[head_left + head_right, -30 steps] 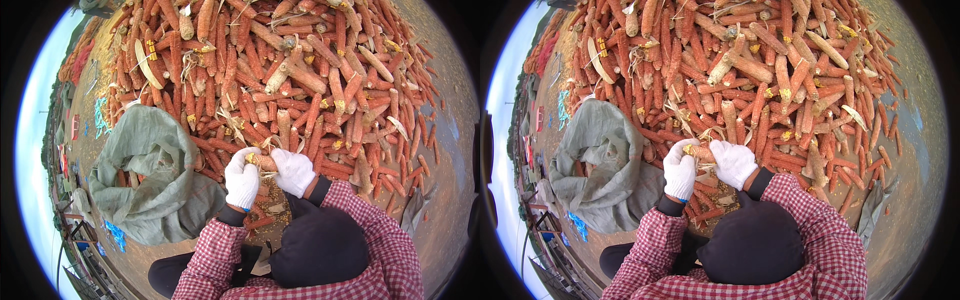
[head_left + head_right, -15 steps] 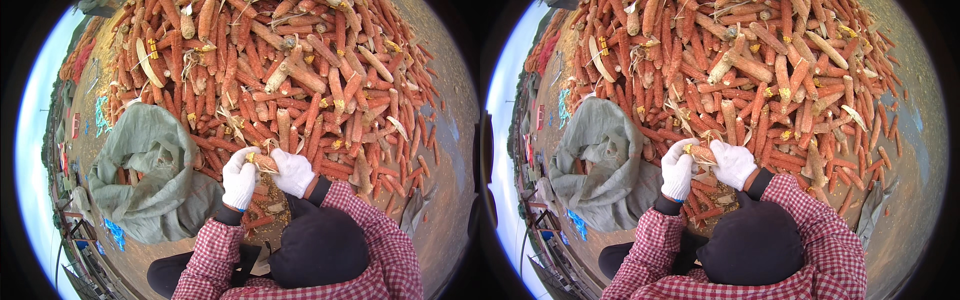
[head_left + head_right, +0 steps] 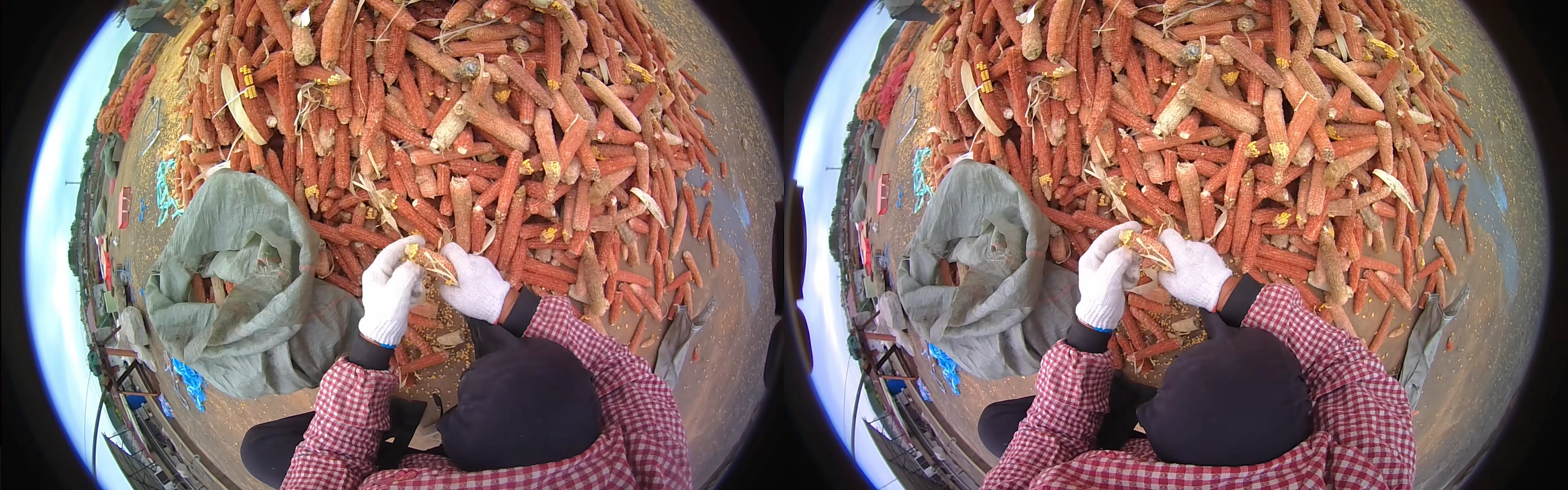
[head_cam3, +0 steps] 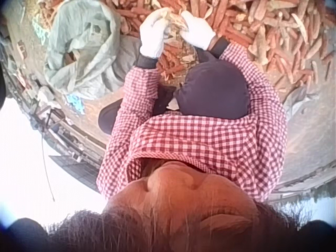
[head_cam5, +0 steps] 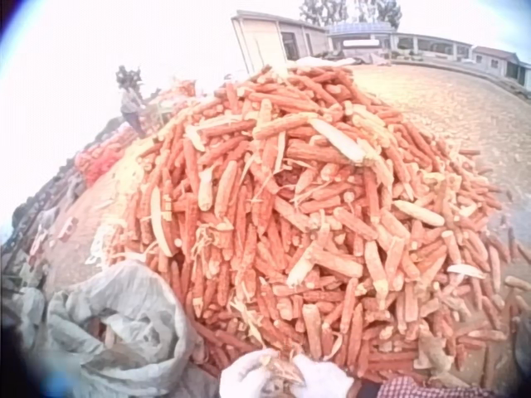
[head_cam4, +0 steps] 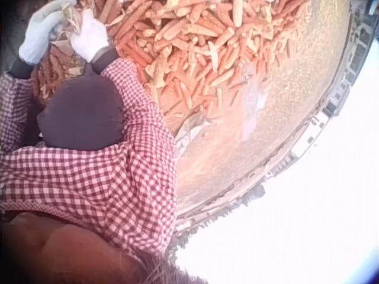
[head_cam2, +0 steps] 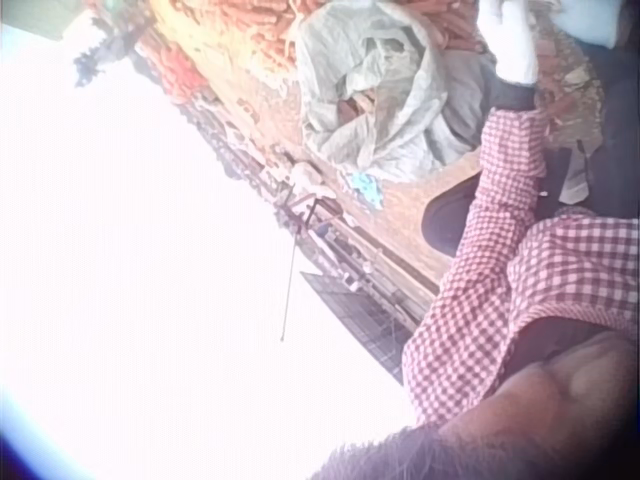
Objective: The person sits on the ground and shucks corn cobs by hand, removing kernels and husks. Shucked cobs are placed into a green sack, and loose kernels accumulate on the ground.
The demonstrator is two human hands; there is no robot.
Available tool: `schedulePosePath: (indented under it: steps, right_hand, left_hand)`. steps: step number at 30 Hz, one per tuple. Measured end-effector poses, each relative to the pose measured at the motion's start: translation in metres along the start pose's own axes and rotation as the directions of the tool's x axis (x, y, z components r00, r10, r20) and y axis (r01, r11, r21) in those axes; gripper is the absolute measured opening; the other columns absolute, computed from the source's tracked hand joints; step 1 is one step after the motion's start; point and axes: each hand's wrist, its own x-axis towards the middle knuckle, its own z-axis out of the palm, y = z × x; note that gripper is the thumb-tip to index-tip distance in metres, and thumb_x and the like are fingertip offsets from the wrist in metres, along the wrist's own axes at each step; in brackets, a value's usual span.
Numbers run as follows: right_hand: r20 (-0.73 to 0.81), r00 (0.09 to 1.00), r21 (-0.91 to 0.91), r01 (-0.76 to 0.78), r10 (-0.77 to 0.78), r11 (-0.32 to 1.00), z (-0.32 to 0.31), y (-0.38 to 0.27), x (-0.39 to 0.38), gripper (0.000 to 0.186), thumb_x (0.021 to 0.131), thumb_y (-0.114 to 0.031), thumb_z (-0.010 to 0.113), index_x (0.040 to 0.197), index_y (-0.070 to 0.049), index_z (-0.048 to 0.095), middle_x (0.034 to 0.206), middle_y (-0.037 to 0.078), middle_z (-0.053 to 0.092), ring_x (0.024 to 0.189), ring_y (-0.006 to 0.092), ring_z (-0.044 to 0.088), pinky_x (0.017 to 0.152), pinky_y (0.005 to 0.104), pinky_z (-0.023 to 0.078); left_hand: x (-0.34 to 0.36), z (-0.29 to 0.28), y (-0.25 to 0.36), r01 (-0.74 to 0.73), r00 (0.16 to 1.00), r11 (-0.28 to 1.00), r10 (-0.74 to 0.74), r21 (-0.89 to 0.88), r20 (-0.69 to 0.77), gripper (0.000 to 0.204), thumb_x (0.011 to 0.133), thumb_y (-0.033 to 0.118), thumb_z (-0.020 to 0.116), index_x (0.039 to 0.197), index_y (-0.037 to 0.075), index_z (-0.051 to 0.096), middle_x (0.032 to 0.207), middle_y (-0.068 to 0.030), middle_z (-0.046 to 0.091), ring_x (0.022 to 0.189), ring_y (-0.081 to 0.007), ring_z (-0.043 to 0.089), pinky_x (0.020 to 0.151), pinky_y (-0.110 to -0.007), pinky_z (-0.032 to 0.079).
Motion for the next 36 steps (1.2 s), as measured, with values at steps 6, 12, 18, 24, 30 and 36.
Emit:
schedulePosePath:
  steps: [6,12,18,24,30,36]
  right_hand:
    - [0.101,0.995,0.188,-0.004,-0.015,0.982,0.001,0.005,-0.001,0.038,0.084,-0.014,0.062,0.117,-0.002,0.049,0.093,0.025,0.067,0.09,0.0407,0.069,0.077,0.0472,0.054]
    - [0.229,0.971,0.526,-0.058,-0.075,0.849,0.003,0.005,-0.002,0.063,0.079,-0.014,0.067,0.138,0.0,0.05,0.108,0.016,0.067,0.1,0.0209,0.065,0.09,0.0334,0.051]
    - [0.352,0.933,0.639,-0.298,0.074,0.71,-0.003,0.0,-0.004,0.061,0.08,-0.01,0.067,0.138,-0.003,0.049,0.099,0.007,0.065,0.08,0.0172,0.063,0.071,0.0306,0.051]
    - [0.594,0.799,0.768,-0.53,-0.092,0.358,-0.011,-0.003,-0.008,0.058,0.08,-0.007,0.065,0.136,-0.006,0.049,0.079,0.001,0.059,0.053,0.0071,0.051,0.045,0.0234,0.038]
    - [0.541,0.839,0.7,-0.485,0.054,0.524,-0.012,-0.002,-0.004,0.057,0.08,-0.008,0.065,0.135,-0.006,0.052,0.08,0.007,0.064,0.058,0.0156,0.061,0.051,0.0296,0.047]
    - [0.175,0.985,0.359,-0.071,0.008,0.931,-0.002,0.002,-0.001,0.056,0.08,-0.015,0.066,0.134,-0.004,0.053,0.105,0.022,0.07,0.1,0.0348,0.069,0.088,0.0405,0.053]
  left_hand:
    - [0.001,-0.009,0.001,-0.016,0.996,0.997,0.01,0.076,0.089,0.025,0.097,0.004,0.056,0.119,0.002,0.067,0.079,0.0006,0.063,0.059,-0.004,0.052,0.052,-0.018,0.042]
    - [0.003,-0.016,-0.01,-0.051,0.998,0.997,0.049,0.051,0.03,0.026,0.095,0.0,0.055,0.118,0.0,0.067,0.081,-0.0006,0.065,0.06,-0.0038,0.053,0.055,-0.019,0.044]
    - [0.001,-0.012,0.003,-0.085,0.99,0.983,0.065,0.161,0.123,0.032,0.093,-0.003,0.05,0.119,0.0,0.068,0.086,-0.0008,0.068,0.064,-0.004,0.056,0.057,-0.019,0.047]
    - [0.0,-0.01,-0.007,-0.133,0.991,0.975,0.136,0.18,-0.001,0.034,0.091,-0.004,0.05,0.119,0.001,0.068,0.084,0.001,0.068,0.064,-0.0029,0.057,0.055,-0.02,0.046]
    - [0.0,-0.011,0.007,0.002,0.995,0.997,-0.01,0.082,0.102,0.026,0.096,0.003,0.054,0.116,0.002,0.069,0.08,0.002,0.066,0.062,-0.0026,0.055,0.054,-0.018,0.045]
    - [0.001,-0.011,0.004,0.018,0.996,0.991,-0.03,0.134,0.087,0.023,0.098,0.006,0.055,0.117,0.002,0.068,0.078,0.0036,0.062,0.061,-0.0021,0.052,0.055,-0.018,0.042]
